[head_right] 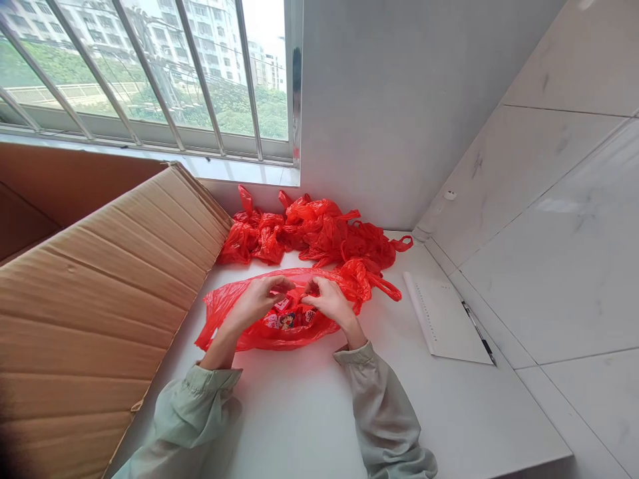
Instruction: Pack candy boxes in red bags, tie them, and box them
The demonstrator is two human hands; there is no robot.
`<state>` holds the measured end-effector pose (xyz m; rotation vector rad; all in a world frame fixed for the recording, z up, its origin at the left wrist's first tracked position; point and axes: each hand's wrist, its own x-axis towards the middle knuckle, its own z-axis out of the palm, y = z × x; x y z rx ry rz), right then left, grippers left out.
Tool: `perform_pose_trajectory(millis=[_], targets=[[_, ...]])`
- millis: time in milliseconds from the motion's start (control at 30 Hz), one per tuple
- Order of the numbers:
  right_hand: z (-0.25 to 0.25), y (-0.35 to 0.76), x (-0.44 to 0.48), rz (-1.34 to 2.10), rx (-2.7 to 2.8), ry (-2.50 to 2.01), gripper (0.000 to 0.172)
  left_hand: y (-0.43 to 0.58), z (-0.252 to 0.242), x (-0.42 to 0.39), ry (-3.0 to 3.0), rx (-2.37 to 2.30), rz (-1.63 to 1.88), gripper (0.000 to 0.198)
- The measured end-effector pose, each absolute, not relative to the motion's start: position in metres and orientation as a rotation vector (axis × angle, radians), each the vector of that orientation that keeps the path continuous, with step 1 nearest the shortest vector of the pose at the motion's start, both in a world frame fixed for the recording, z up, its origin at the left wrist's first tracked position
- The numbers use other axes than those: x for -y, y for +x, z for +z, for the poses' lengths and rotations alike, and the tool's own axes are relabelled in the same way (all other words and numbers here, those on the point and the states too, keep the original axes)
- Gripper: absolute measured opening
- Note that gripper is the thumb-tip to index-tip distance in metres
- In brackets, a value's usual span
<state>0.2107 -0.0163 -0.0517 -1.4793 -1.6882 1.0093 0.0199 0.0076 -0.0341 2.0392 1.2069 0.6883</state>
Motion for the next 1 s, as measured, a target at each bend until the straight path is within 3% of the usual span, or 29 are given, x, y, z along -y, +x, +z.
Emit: perform_pose_trajectory(millis=[200, 400, 600, 800, 1000], targets=[[-0.067, 0.200, 0.008, 0.855, 1.861, -1.544, 0.003, 0.021, -0.035, -0.008, 2.060, -1.199, 0.651, 0.025], [-0.060, 0.220, 0.017, 0.809, 1.974, -1.597, 0.022, 0.022, -0.032, -0.005, 2.136, -1.226, 0.572, 0.029], [-0.066, 0.223, 0.022, 0.873, 2.147, -1.678, 0.008, 0.029, -0.039, 0.001, 2.309, -1.230, 0.290, 0.024], [-0.067, 0.216, 0.020, 0.862, 2.158, -1.732, 0.015, 0.036, -0.048, 0.004, 2.350, -1.175, 0.259, 0.020], [-0.058, 0.226, 0.020, 0.747, 2.002, -1.734, 0.006, 0.024, -0.050, 0.002, 2.268, -1.158, 0.277, 0.020]])
